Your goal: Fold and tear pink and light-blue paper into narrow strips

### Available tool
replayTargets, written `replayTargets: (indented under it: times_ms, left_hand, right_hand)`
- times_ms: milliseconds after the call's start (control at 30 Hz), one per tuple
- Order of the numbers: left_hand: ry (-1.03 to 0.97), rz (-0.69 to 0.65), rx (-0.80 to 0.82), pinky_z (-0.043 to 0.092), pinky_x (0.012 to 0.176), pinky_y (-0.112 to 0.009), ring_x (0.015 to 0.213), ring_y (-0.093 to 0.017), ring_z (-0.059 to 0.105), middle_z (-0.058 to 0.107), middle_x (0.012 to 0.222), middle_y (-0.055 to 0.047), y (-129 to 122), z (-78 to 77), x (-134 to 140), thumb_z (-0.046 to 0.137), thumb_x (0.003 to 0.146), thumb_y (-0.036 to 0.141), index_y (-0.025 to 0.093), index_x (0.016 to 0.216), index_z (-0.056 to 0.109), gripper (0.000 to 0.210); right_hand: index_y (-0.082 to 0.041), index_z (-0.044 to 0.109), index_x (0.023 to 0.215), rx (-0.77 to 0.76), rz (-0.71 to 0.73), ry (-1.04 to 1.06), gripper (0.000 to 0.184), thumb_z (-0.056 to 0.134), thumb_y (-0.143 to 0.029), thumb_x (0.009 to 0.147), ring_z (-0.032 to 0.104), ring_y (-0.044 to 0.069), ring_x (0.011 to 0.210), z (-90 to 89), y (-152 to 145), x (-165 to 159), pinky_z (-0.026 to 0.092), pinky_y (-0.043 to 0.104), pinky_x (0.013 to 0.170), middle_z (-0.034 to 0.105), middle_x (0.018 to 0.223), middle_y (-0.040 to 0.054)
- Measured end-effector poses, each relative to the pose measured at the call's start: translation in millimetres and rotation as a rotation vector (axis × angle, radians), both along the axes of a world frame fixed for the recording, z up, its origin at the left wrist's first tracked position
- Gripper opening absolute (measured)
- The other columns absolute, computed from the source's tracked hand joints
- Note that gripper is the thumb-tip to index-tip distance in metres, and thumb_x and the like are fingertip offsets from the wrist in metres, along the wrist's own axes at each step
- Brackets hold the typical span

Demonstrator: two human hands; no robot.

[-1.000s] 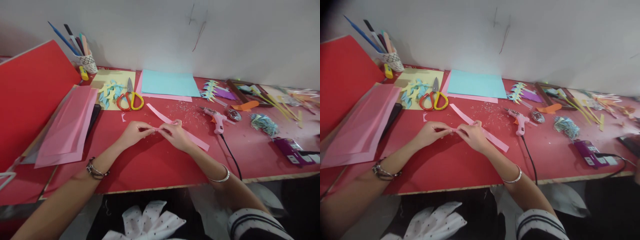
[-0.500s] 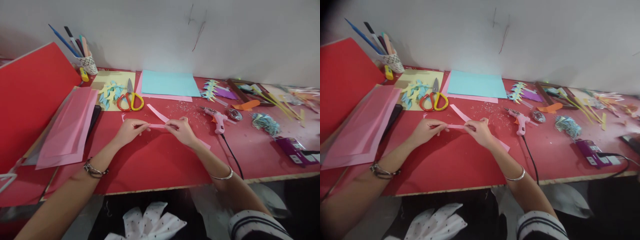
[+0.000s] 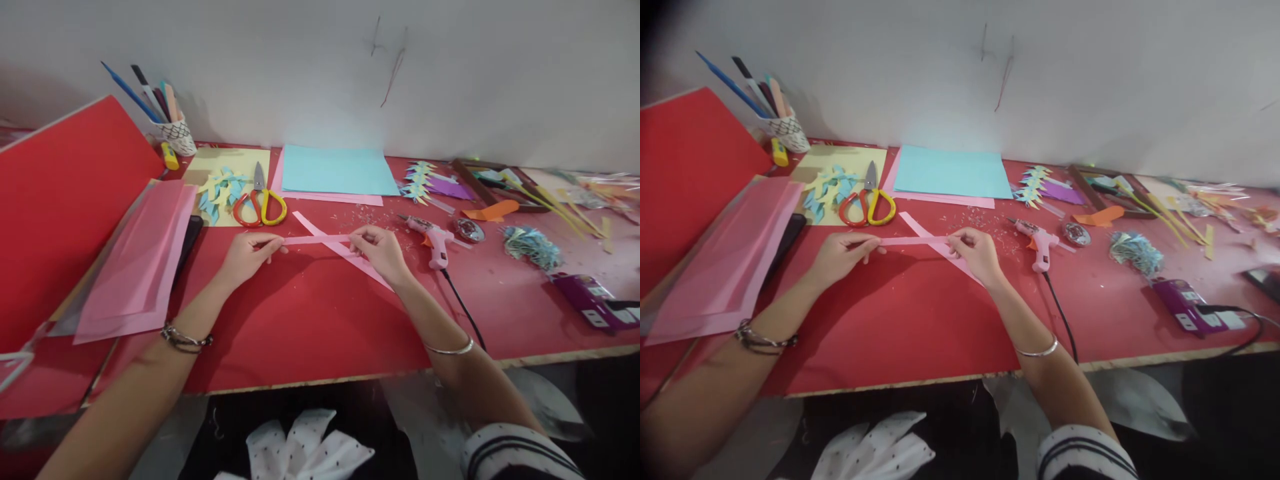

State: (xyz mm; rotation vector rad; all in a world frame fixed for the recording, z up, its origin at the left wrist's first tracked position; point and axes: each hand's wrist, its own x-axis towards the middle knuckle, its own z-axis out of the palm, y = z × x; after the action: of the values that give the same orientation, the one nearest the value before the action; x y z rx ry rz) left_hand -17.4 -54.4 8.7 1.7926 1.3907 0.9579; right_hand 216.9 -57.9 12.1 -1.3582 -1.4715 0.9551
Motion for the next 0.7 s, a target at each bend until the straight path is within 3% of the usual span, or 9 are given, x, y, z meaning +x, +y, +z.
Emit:
replayTargets:
  times_ms: [167,367,700]
  left_hand:
    - [-0.001,0.013,0.017,0.039,0.047,-0.019,0.041,-0.007,0.043,0.069,0.066,-0.002,-0.4,0.5,-0.8,0.049,0.072,0.036,0.016,0.067,0.066,0.027]
    - [-0.004,0.051,0.029,0.038,0.045,-0.020,0.041,-0.007,0.044,0.068,0.066,-0.001,0.3,3.2,-1.4,0.049,0.072,0.035,0.017,0.067,0.066,0.026]
    - [0.001,0.055,0.012,0.037,0.044,-0.019,0.041,-0.007,0.043,0.068,0.064,-0.001,0.6,3.9,-0.5,0.049,0.071,0.035,0.015,0.068,0.067,0.026]
  right_hand:
    - [-0.016,0.057,0.058,-0.101,-0.018,0.101,0.016,0.058,-0.030,0.066,0.056,0.009,0.048,2.7,-0.7,-0.3,0.046,0.023,0.053,0.061,0.054,0.0004]
    - [-0.016,0.057,0.063,-0.088,0.028,0.109,0.019,0.058,-0.035,0.068,0.060,0.011,0.053,2.4,-0.5,0.3,0.049,0.025,0.058,0.064,0.058,0.0015]
    - [-0.019,0.043,0.060,0.004,0.083,-0.064,0.018,0.046,-0.029,0.075,0.050,0.007,0.040,1.3,1.0,4.5,0.036,0.019,0.041,0.055,0.048,-0.0030]
